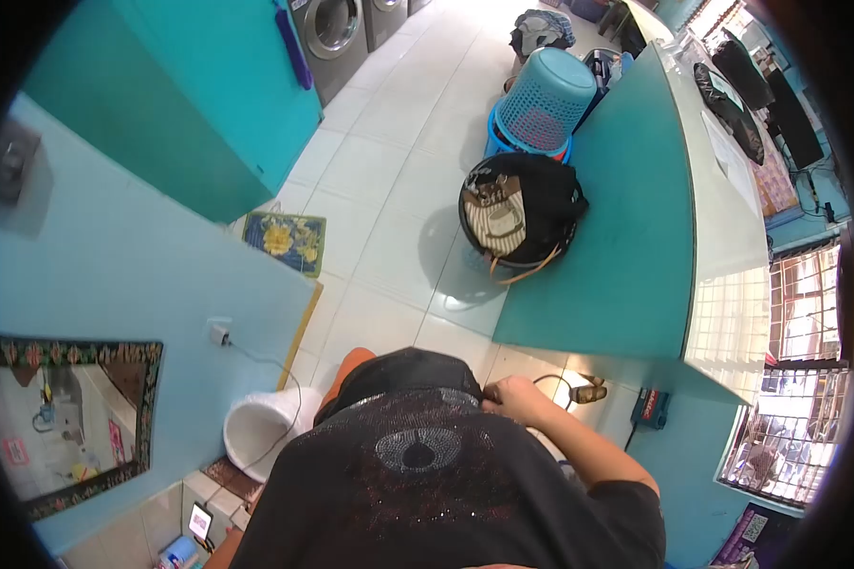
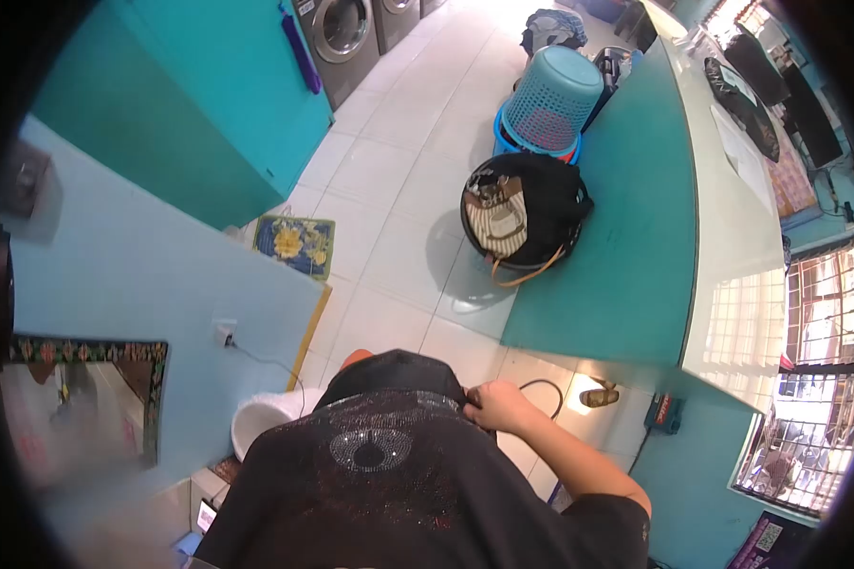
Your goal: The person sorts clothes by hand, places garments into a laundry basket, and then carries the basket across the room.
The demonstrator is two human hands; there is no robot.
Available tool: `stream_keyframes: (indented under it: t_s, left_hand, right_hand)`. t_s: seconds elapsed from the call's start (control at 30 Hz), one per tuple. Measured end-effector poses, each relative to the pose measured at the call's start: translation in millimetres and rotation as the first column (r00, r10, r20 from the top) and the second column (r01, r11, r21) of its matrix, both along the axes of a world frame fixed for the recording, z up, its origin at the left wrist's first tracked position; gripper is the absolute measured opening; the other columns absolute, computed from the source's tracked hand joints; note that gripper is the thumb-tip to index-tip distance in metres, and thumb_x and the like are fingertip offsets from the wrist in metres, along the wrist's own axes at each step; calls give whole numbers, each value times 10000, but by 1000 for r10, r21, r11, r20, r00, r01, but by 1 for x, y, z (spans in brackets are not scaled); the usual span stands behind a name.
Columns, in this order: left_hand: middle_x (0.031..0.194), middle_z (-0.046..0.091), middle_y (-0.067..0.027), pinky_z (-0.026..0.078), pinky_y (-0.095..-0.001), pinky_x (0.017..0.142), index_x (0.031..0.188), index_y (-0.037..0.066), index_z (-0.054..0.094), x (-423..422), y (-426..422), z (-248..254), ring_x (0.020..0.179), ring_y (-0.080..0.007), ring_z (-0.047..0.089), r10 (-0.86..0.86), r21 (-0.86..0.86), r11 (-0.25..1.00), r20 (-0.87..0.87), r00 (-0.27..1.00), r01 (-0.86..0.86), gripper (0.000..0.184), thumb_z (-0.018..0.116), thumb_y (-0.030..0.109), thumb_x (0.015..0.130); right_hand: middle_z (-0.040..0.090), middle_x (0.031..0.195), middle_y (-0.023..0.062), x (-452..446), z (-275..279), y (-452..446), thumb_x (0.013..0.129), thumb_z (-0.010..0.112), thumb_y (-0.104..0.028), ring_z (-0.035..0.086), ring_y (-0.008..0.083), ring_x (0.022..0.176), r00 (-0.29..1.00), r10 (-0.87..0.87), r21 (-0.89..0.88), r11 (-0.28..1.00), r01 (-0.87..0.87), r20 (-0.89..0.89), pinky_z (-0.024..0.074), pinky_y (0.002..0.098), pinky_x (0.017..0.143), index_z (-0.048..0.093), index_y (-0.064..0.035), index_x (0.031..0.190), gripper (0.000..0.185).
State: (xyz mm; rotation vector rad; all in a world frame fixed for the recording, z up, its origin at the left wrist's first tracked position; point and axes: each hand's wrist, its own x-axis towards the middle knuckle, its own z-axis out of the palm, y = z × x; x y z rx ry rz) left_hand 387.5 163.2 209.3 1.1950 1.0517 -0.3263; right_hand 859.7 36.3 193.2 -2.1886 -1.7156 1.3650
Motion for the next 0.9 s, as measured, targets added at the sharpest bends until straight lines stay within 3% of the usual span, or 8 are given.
stream_keyframes:
  t_s: [0.23, 0.33, 0.43, 0.53, 0.57, 0.63, 0.77, 0.9]
  left_hand:
    - [793, 644, -114, 493, -324, 667, 860, 41, 642, 110, 113, -13, 739, -255, 622, -9, 339, 941, -15, 1000, 13, 123, 634, 143, 791]
    - [795, 643, -124, 491, -328, 670, 865, 43, 646, 175, 192, -35, 741, -270, 621, -104, 465, 882, 22, 994, 82, 138, 642, 150, 778]
    - [797, 641, -134, 488, -331, 673, 870, 45, 650, 248, 284, -46, 744, -285, 620, -271, 578, 795, 67, 960, 184, 154, 650, 157, 765]
    - [784, 626, -155, 481, -352, 667, 868, 52, 654, 321, 377, -34, 745, -323, 606, -591, 655, 650, 117, 798, 386, 175, 650, 169, 738]
    - [784, 626, -155, 481, -352, 667, 868, 52, 654, 339, 402, -39, 745, -323, 606, -597, 657, 647, 122, 793, 386, 175, 650, 169, 738]
    - [741, 612, -163, 475, -391, 645, 820, 52, 649, 383, 454, -59, 724, -345, 597, -728, 776, 505, 148, 670, 378, 124, 615, 145, 745]
    - [747, 615, -172, 465, -422, 632, 777, 65, 645, 472, 528, -73, 713, -355, 598, -873, 756, 370, 84, 480, 540, 100, 564, 116, 749]
    - [789, 629, -173, 471, -386, 639, 872, 66, 671, 565, 585, -87, 722, -338, 609, -948, 682, 258, 43, 314, 685, 171, 558, 95, 747]
  right_hand:
    - [637, 751, 196, 62, -36, 41, 775, 569, -365, 618, 363, 741, 985, -151, -30, 988, 149, -79, 487, 427, 696, 672, -43, 789, 338]
    - [643, 802, 209, 86, -25, 64, 771, 558, -357, 615, 379, 794, 982, -190, -147, 972, 186, -15, 484, 426, 711, 680, -41, 811, 341]
    - [646, 834, 212, 103, -40, 81, 772, 549, -362, 614, 385, 823, 930, -368, -103, 925, 366, 7, 485, 425, 722, 679, -34, 819, 356]
    - [654, 874, 194, 114, -119, 88, 787, 532, -361, 612, 383, 845, 933, -359, -115, 926, 359, 19, 487, 424, 732, 674, -23, 838, 370]
    - [654, 877, 194, 120, -126, 104, 789, 534, -354, 613, 382, 845, 934, -358, -122, 927, 356, 4, 486, 423, 734, 672, -23, 847, 363]
    - [653, 883, 195, 142, -102, 157, 793, 538, -341, 613, 378, 845, 929, -371, -121, 922, 367, -8, 485, 420, 739, 667, -25, 865, 349]
    - [651, 896, 196, 180, -21, 257, 800, 546, -314, 615, 372, 846, 904, -427, -157, 893, 422, 4, 483, 415, 747, 658, -27, 902, 324]
    - [649, 908, 197, 229, 41, 342, 808, 553, -287, 616, 365, 846, 903, -429, -266, 874, 406, -33, 481, 410, 756, 648, -30, 938, 303]
